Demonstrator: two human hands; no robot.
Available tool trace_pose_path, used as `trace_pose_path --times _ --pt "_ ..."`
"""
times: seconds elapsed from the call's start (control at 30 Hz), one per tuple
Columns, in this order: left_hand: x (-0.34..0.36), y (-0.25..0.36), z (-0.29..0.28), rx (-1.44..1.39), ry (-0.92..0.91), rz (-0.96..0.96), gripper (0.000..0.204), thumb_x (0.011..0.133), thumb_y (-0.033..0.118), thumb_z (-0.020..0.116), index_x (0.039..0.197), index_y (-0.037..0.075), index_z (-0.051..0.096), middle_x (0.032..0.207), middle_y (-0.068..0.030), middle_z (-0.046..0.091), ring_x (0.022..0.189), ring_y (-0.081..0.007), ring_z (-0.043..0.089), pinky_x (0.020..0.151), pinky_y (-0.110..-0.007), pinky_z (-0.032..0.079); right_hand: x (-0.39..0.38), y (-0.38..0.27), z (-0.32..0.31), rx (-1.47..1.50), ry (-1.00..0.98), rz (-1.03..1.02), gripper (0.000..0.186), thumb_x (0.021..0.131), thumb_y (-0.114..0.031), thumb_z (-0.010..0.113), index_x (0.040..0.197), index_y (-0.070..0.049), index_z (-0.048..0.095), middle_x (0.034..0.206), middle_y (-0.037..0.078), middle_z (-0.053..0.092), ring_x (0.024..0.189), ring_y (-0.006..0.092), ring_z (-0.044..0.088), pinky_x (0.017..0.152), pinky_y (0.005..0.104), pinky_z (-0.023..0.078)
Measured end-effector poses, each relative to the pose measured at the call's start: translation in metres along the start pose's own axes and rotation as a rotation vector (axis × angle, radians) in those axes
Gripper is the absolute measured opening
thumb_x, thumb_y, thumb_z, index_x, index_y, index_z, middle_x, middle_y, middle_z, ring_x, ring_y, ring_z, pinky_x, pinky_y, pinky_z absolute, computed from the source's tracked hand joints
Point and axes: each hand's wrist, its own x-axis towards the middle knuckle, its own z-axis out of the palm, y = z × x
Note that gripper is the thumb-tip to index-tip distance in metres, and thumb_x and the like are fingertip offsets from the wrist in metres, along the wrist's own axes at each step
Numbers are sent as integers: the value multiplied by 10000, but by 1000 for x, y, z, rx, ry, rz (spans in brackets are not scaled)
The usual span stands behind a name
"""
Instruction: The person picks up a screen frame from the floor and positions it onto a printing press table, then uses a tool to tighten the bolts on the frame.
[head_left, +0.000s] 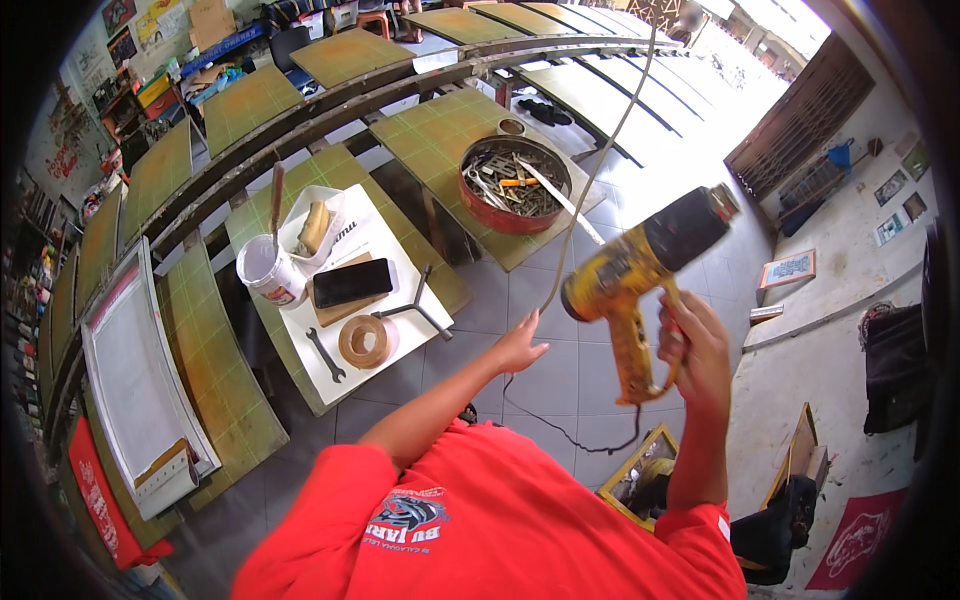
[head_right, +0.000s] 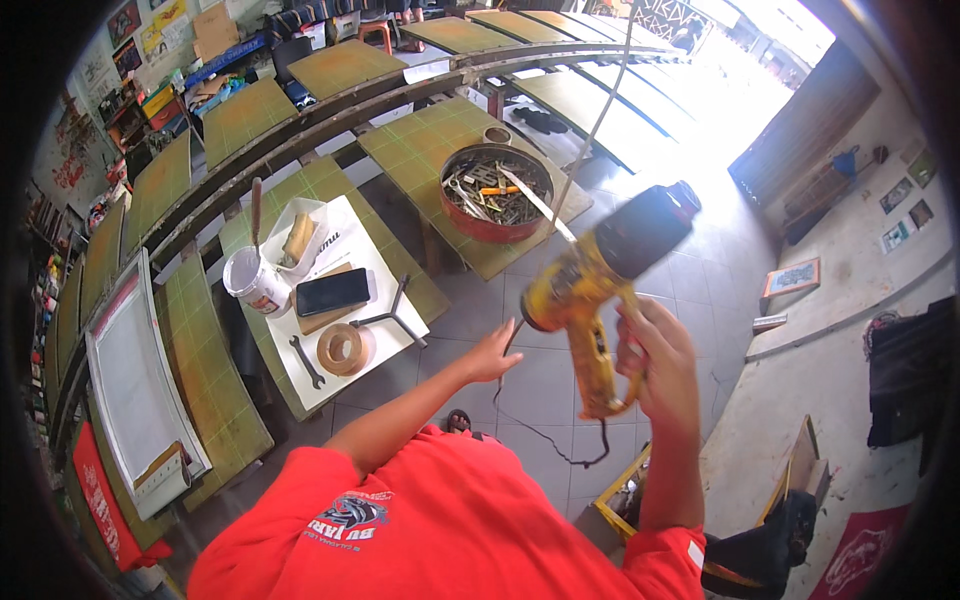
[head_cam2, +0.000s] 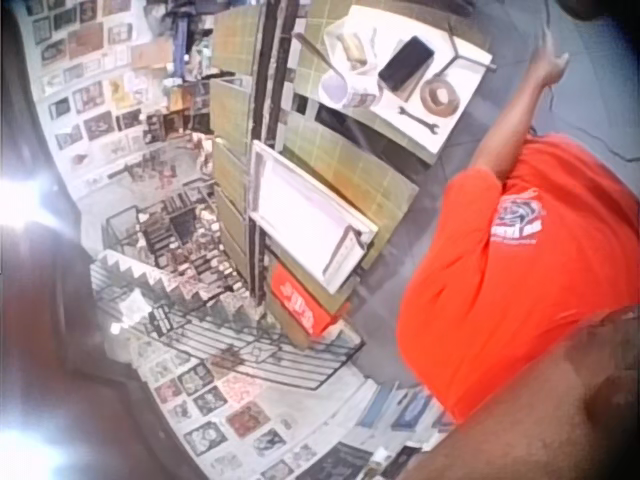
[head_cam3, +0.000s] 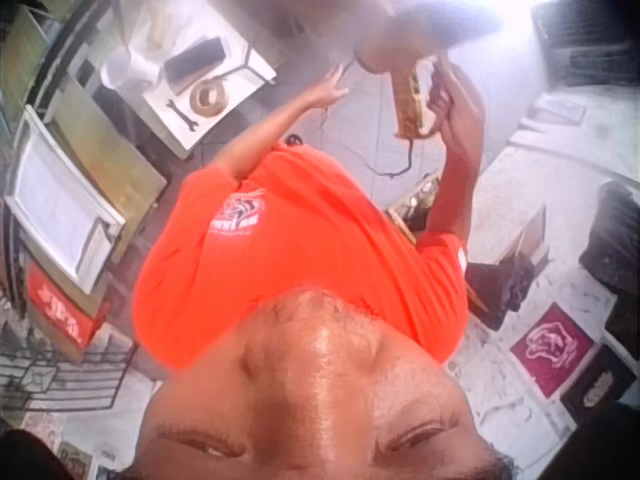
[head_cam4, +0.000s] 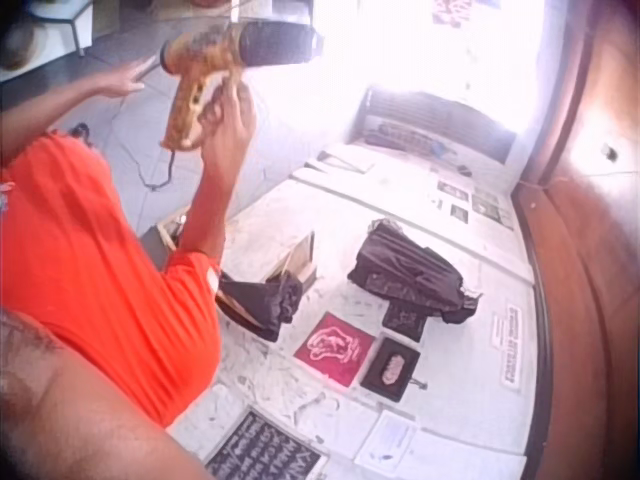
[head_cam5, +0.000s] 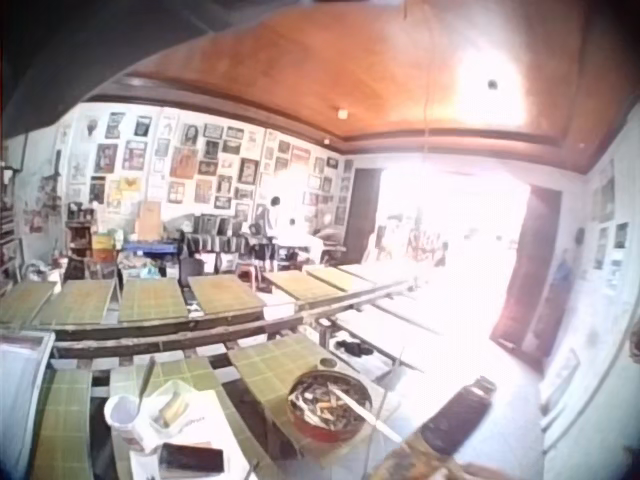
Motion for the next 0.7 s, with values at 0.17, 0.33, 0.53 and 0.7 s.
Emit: trace_pose_path --times 0.17,0.33,0.53,0.7 --pt "-98 -62 -22 -182 -270 -164 645 930 387 541 1406 -13 370 1370 -268 457 1268 -332 472 1034 -371 385 96 12 73 190 -197 -102 144 946 -172 533 939 -30 551 750 -14 453 594 51 399 496 211 331" --pt "-246 -115 -18 -551 63 -508 454 947 239 556 1297 -41 481 1264 -180 568 1161 -219 557 964 -299 436 238 43 175 166 -262 -185 184 939 -162 525 801 -41 504 721 22 472 575 100 452 479 261 381" --pt "-368 -116 23 -849 793 -741 448 940 225 568 1305 -17 469 1138 -137 607 990 -203 600 869 -307 472 381 97 266 -53 -87 -203 163 923 -153 528 837 -14 534 717 60 513 605 149 510 506 296 416" --pt "-459 -99 97 -730 998 -1074 377 942 230 537 1237 -3 531 1091 -118 629 911 -199 619 750 -313 493 444 130 325 -341 179 -141 312 900 -230 563 980 66 622 902 230 668 871 343 667 721 437 505"
